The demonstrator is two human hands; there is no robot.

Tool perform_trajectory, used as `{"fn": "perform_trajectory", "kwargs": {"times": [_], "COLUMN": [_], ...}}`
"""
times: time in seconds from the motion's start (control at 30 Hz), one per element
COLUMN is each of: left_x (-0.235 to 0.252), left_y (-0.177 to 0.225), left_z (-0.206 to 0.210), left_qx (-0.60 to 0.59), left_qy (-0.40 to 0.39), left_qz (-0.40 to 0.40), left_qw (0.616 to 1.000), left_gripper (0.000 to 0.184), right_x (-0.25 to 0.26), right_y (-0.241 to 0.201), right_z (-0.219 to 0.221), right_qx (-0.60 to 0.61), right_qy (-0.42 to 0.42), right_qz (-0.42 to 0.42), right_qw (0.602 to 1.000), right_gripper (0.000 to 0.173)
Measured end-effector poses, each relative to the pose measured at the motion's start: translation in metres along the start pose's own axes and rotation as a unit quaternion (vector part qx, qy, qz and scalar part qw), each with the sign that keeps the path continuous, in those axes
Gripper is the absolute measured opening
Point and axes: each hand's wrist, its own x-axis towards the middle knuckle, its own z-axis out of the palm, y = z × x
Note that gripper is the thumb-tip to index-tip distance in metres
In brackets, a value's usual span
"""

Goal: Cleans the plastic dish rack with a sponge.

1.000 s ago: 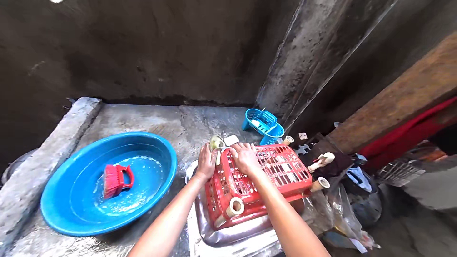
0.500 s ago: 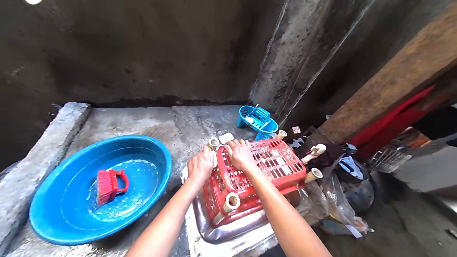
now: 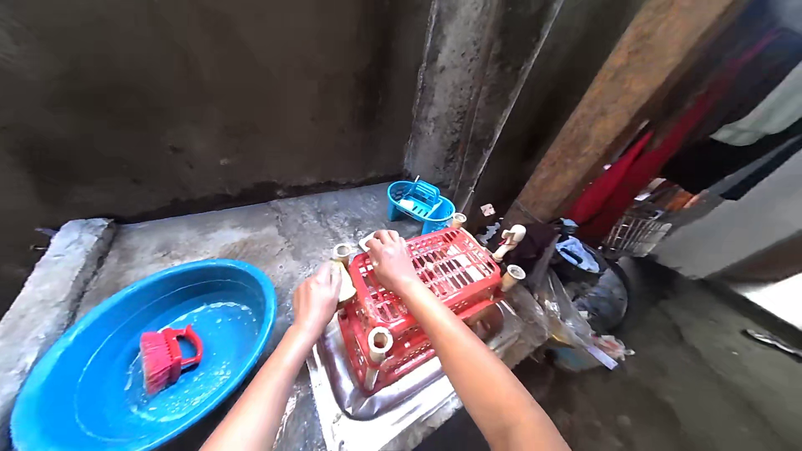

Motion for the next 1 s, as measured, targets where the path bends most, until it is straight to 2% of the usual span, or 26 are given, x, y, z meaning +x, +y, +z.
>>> {"fn": "perform_trajectory", "kwargs": {"times": [0.07, 0.13, 0.2, 0.3, 0.33, 0.4, 0.47, 0.53, 0.6, 0.63, 0.67, 0.73, 0.77, 0.83, 0.93, 1.0], "left_x": [-0.005, -0.004, 0.0, 0.0, -0.004, -0.024, -0.043, -0.054, -0.052, -0.048, -0.043, -0.034, -0.031, -0.031, -0.031, -0.028], "left_y": [0.012, 0.035, 0.065, 0.103, 0.115, 0.136, 0.151, 0.16, 0.164, 0.165, 0.166, 0.165, 0.164, 0.16, 0.153, 0.152], "left_z": [-0.014, -0.022, -0.022, -0.018, -0.015, -0.004, 0.012, 0.03, 0.048, 0.055, 0.059, 0.064, 0.066, 0.072, 0.074, 0.074], "left_qx": [-0.055, -0.092, -0.12, -0.064, -0.019, 0.077, 0.161, 0.207, 0.22, 0.224, 0.228, 0.234, 0.238, 0.239, 0.24, 0.252], "left_qy": [0.08, 0.097, 0.025, -0.172, -0.222, -0.27, -0.276, -0.274, -0.269, -0.263, -0.255, -0.242, -0.24, -0.233, -0.209, -0.204], "left_qz": [0.057, 0.124, 0.192, 0.271, 0.289, 0.306, 0.303, 0.268, 0.228, 0.214, 0.202, 0.185, 0.178, 0.169, 0.196, 0.212], "left_qw": [0.994, 0.983, 0.974, 0.945, 0.931, 0.91, 0.898, 0.9, 0.91, 0.914, 0.918, 0.923, 0.924, 0.927, 0.928, 0.922], "left_gripper": [0.045, 0.044, 0.041, 0.039, 0.038, 0.039, 0.046, 0.057, 0.071, 0.079, 0.084, 0.088, 0.088, 0.088, 0.084, 0.084], "right_x": [-0.004, -0.017, -0.036, -0.084, -0.105, -0.15, -0.182, -0.192, -0.184, -0.177, -0.169, -0.15, -0.142, -0.138, -0.138, -0.138], "right_y": [-0.003, -0.016, -0.027, -0.012, 0.001, 0.027, 0.059, 0.091, 0.124, 0.138, 0.149, 0.158, 0.155, 0.149, 0.157, 0.168], "right_z": [-0.006, -0.02, -0.039, -0.059, -0.061, -0.068, -0.086, -0.114, -0.137, -0.143, -0.145, -0.133, -0.121, -0.101, -0.098, -0.09], "right_qx": [0.098, 0.26, 0.421, 0.553, 0.566, 0.556, 0.484, 0.391, 0.286, 0.229, 0.166, 0.036, 0.003, -0.021, -0.021, -0.007], "right_qy": [0.101, 0.123, 0.113, 0.159, 0.181, 0.223, 0.317, 0.407, 0.456, 0.446, 0.407, 0.266, 0.192, 0.13, 0.153, 0.214], "right_qz": [-0.036, 0.018, 0.079, 0.156, 0.174, 0.228, 0.315, 0.362, 0.348, 0.328, 0.307, 0.301, 0.316, 0.334, 0.3, 0.26], "right_qw": [0.989, 0.957, 0.897, 0.803, 0.785, 0.768, 0.752, 0.742, 0.768, 0.801, 0.844, 0.915, 0.929, 0.933, 0.941, 0.941], "right_gripper": [0.024, 0.035, 0.05, 0.053, 0.054, 0.058, 0.05, 0.04, 0.038, 0.04, 0.042, 0.041, 0.041, 0.036, 0.029, 0.028]}}
